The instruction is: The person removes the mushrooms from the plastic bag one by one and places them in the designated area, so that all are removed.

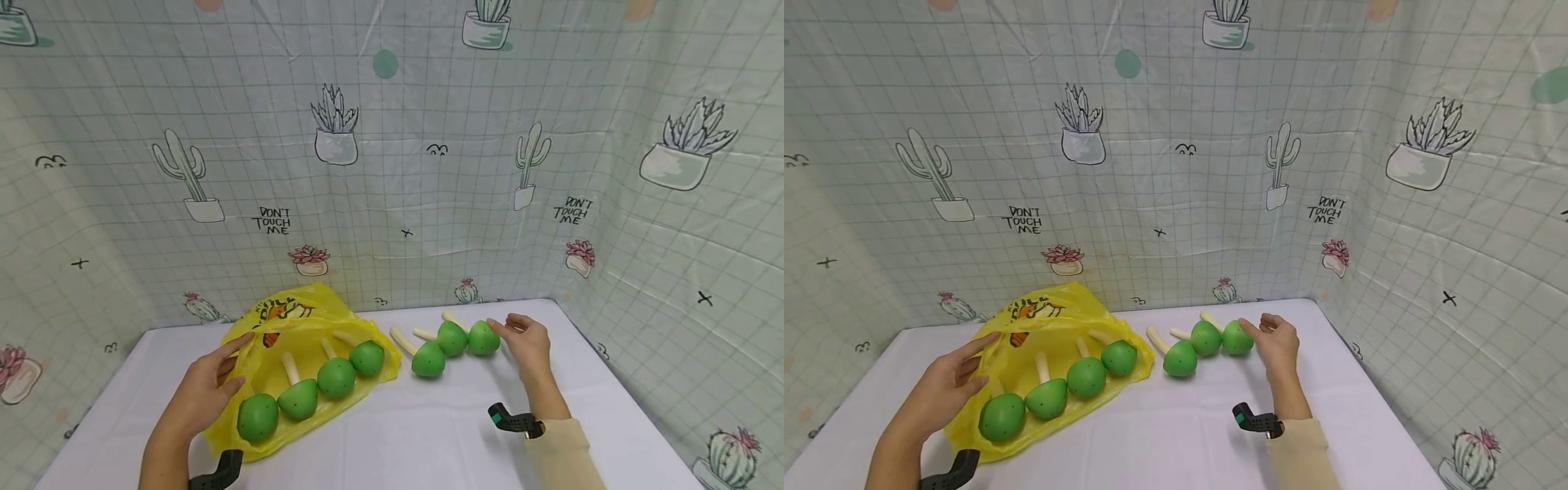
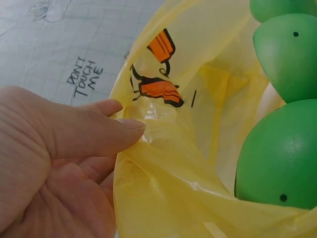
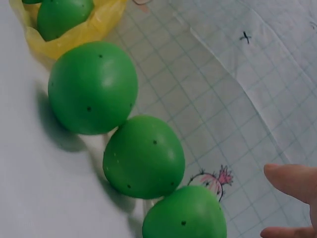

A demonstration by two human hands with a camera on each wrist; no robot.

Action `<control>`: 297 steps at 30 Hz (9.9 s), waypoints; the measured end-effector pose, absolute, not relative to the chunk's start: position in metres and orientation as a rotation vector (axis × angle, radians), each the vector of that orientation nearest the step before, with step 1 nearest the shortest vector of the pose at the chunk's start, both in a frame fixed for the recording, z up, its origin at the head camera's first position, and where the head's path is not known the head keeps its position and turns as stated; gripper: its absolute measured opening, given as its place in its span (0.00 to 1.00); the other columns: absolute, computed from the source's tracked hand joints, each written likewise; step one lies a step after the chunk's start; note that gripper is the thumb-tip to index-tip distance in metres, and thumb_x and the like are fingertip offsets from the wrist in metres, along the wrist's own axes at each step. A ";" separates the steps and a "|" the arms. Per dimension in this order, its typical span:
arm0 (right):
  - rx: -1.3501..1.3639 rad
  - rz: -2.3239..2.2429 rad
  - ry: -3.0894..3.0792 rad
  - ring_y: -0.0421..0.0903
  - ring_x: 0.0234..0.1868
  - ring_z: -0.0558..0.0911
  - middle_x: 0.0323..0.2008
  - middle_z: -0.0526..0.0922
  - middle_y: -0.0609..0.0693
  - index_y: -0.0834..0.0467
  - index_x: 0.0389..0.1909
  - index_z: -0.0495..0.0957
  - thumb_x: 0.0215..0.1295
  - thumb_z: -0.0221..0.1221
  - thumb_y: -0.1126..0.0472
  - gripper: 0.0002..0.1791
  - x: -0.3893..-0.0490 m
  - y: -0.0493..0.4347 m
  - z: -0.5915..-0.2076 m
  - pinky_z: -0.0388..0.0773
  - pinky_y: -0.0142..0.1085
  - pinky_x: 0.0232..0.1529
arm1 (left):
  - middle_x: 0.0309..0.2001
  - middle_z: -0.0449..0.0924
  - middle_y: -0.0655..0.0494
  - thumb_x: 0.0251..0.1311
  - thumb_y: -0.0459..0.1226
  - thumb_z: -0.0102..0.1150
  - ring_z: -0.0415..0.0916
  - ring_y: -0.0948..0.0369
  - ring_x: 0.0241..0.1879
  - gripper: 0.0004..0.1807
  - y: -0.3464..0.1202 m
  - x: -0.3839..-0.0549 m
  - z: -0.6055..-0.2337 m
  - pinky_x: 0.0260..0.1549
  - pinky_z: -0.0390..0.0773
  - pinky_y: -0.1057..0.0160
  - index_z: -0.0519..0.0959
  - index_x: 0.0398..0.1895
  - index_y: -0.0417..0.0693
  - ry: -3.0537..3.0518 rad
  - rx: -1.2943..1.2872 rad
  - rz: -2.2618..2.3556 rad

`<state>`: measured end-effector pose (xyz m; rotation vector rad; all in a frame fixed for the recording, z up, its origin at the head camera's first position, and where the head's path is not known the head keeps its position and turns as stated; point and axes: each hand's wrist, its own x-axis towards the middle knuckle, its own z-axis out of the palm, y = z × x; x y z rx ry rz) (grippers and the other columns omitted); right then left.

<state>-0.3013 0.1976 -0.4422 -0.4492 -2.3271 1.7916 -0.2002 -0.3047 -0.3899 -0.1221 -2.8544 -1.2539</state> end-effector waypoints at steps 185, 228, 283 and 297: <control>0.730 1.849 -2.369 0.59 0.62 0.82 0.60 0.83 0.61 0.67 0.63 0.80 0.59 0.75 0.66 0.30 -0.238 0.022 -0.413 0.82 0.43 0.64 | 0.79 0.56 0.31 0.70 0.20 0.56 0.67 0.33 0.71 0.38 -0.302 -0.201 -0.389 0.67 0.71 0.37 0.59 0.82 0.39 -2.855 -0.154 -1.251; 0.454 2.000 -2.317 0.59 0.67 0.79 0.65 0.79 0.64 0.68 0.67 0.77 0.62 0.72 0.69 0.31 -0.243 0.119 -0.388 0.80 0.33 0.62 | 0.78 0.58 0.30 0.70 0.20 0.55 0.68 0.32 0.70 0.38 -0.303 -0.199 -0.390 0.65 0.74 0.38 0.59 0.82 0.38 -2.842 -0.176 -1.205; 0.173 2.017 -2.454 0.60 0.69 0.76 0.67 0.76 0.68 0.71 0.71 0.70 0.66 0.71 0.67 0.35 -0.253 0.192 -0.450 0.81 0.29 0.57 | 0.75 0.62 0.28 0.71 0.21 0.54 0.70 0.33 0.69 0.38 -0.304 -0.200 -0.391 0.63 0.77 0.41 0.57 0.82 0.38 -2.850 -0.157 -1.224; 0.223 2.165 -2.396 0.43 0.60 0.82 0.69 0.72 0.72 0.77 0.72 0.65 0.66 0.68 0.71 0.37 -0.256 0.201 -0.470 0.81 0.28 0.58 | 0.77 0.60 0.28 0.71 0.21 0.54 0.68 0.33 0.70 0.38 -0.303 -0.202 -0.391 0.64 0.75 0.40 0.57 0.83 0.38 -2.852 -0.147 -1.235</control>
